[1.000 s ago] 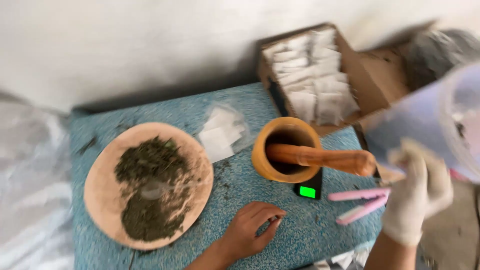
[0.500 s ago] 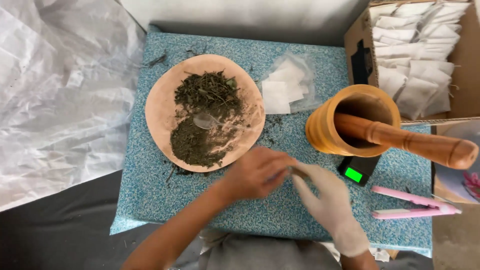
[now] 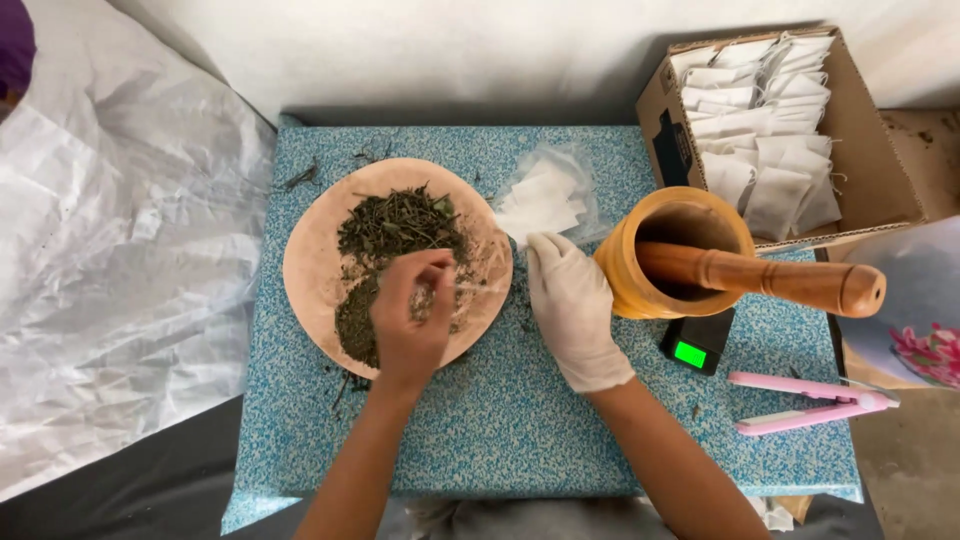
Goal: Filling small tea bags with dried tea leaves, weighing them on a scale, and using a mortar and pestle.
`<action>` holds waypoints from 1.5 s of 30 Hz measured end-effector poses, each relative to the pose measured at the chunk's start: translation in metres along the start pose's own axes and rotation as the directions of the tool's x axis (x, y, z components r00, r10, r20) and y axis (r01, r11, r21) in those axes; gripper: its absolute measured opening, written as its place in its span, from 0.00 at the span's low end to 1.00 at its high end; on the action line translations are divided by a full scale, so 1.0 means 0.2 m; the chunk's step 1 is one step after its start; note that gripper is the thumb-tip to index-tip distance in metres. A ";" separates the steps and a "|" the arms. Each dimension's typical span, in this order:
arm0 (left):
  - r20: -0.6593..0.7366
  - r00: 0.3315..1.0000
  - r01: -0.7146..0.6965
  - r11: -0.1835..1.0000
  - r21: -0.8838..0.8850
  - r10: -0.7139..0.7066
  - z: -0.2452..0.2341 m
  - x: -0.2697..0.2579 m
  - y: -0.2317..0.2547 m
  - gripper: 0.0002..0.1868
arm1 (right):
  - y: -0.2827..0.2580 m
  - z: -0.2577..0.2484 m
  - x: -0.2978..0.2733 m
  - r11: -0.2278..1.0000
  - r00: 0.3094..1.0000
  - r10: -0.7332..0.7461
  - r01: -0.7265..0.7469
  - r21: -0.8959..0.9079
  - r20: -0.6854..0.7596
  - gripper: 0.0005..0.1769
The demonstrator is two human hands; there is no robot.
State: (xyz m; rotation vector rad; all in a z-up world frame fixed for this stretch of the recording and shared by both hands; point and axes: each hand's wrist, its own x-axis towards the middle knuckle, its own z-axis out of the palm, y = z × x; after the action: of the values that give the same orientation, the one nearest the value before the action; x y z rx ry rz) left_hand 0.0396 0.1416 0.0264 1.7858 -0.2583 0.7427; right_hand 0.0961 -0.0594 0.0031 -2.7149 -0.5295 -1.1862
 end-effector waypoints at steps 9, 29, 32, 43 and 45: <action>0.161 0.775 0.632 0.745 -0.211 -0.612 0.12 0.11 0.31 0.17 | -0.02 -0.35 -0.11 0.912 0.981 -0.139 0.181 0.367 -0.138 0.22; 0.118 0.985 0.136 0.984 -0.114 -0.122 0.17 0.05 0.45 0.07 | 0.16 -0.60 0.09 0.812 0.998 -0.050 0.016 0.584 0.041 0.17; 0.221 0.971 0.128 0.981 -0.147 -0.094 0.14 0.05 0.46 0.07 | 0.17 -0.67 0.11 0.818 0.988 -0.077 -0.016 0.575 0.136 0.15; 0.424 0.882 0.328 0.914 -0.240 -0.205 0.14 -0.04 0.49 0.10 | 0.23 -0.73 0.01 0.820 0.975 -0.111 -0.020 0.572 0.193 0.12; 0.355 0.908 0.315 0.920 -0.232 -0.221 0.15 -0.04 0.53 0.08 | 0.24 -0.74 0.00 0.834 0.972 -0.097 -0.038 0.551 0.213 0.09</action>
State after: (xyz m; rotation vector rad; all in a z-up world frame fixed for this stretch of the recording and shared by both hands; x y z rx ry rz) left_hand -0.0106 0.0759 0.0984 1.6156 -0.3090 0.1966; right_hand 0.0128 -0.1414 0.1055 -2.3411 -0.8028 -0.5829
